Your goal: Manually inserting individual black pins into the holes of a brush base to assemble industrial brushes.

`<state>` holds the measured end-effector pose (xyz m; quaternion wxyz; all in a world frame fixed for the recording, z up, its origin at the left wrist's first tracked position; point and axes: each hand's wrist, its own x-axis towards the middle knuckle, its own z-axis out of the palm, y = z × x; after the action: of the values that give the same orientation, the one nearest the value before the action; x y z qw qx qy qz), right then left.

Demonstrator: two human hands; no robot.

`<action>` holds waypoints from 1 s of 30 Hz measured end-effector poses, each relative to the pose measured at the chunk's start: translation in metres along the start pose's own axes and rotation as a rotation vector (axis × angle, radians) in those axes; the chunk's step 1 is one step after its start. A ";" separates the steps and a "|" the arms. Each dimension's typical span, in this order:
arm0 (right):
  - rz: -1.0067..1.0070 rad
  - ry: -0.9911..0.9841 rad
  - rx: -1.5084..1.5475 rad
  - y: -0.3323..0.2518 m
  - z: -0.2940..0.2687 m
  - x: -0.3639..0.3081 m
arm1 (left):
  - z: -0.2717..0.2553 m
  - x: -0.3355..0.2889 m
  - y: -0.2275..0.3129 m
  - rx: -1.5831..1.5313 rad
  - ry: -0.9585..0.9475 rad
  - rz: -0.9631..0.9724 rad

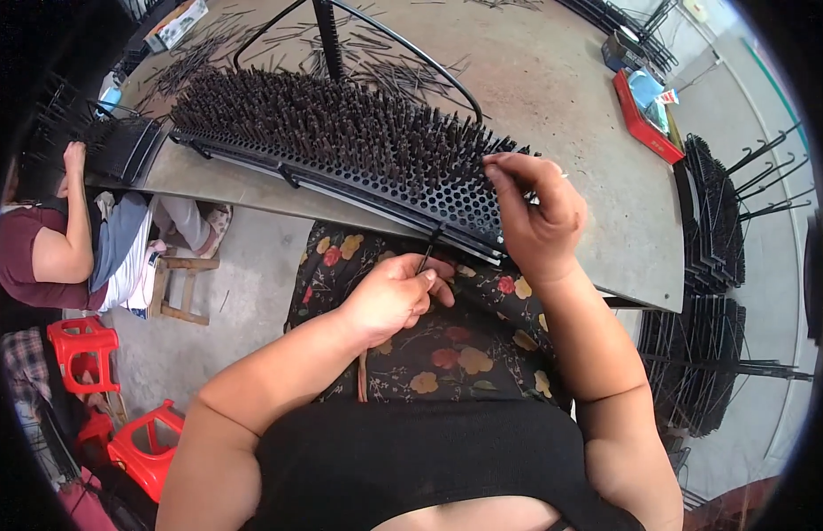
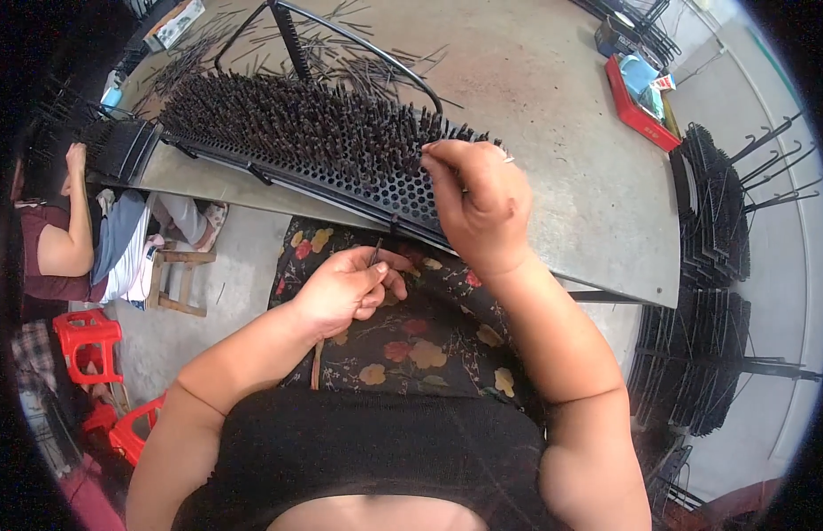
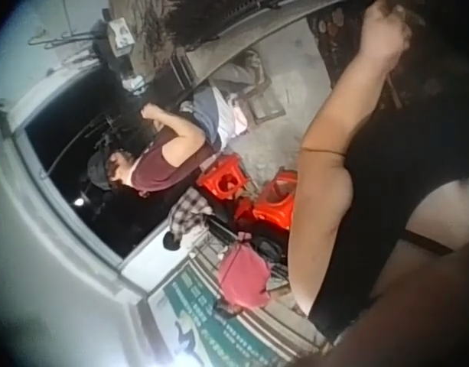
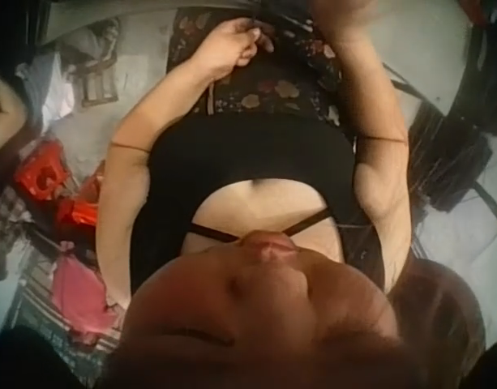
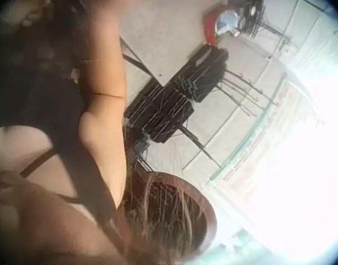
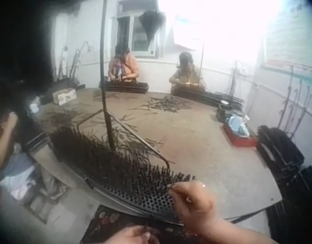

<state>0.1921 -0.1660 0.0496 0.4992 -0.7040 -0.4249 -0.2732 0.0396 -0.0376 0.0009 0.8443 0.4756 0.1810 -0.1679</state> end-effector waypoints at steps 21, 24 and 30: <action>-0.026 -0.058 -0.115 0.000 -0.017 -0.001 | 0.000 0.000 -0.002 0.161 0.048 0.074; -0.176 -0.050 -0.101 0.003 -0.008 -0.002 | 0.003 -0.001 0.000 0.167 0.086 0.060; -0.221 -0.102 -0.108 0.005 -0.004 0.001 | -0.001 0.002 0.001 0.166 0.075 0.077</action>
<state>0.1976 -0.1701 0.0498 0.4053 -0.6918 -0.5091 -0.3130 0.0415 -0.0366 0.0003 0.8005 0.5564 0.1797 -0.1317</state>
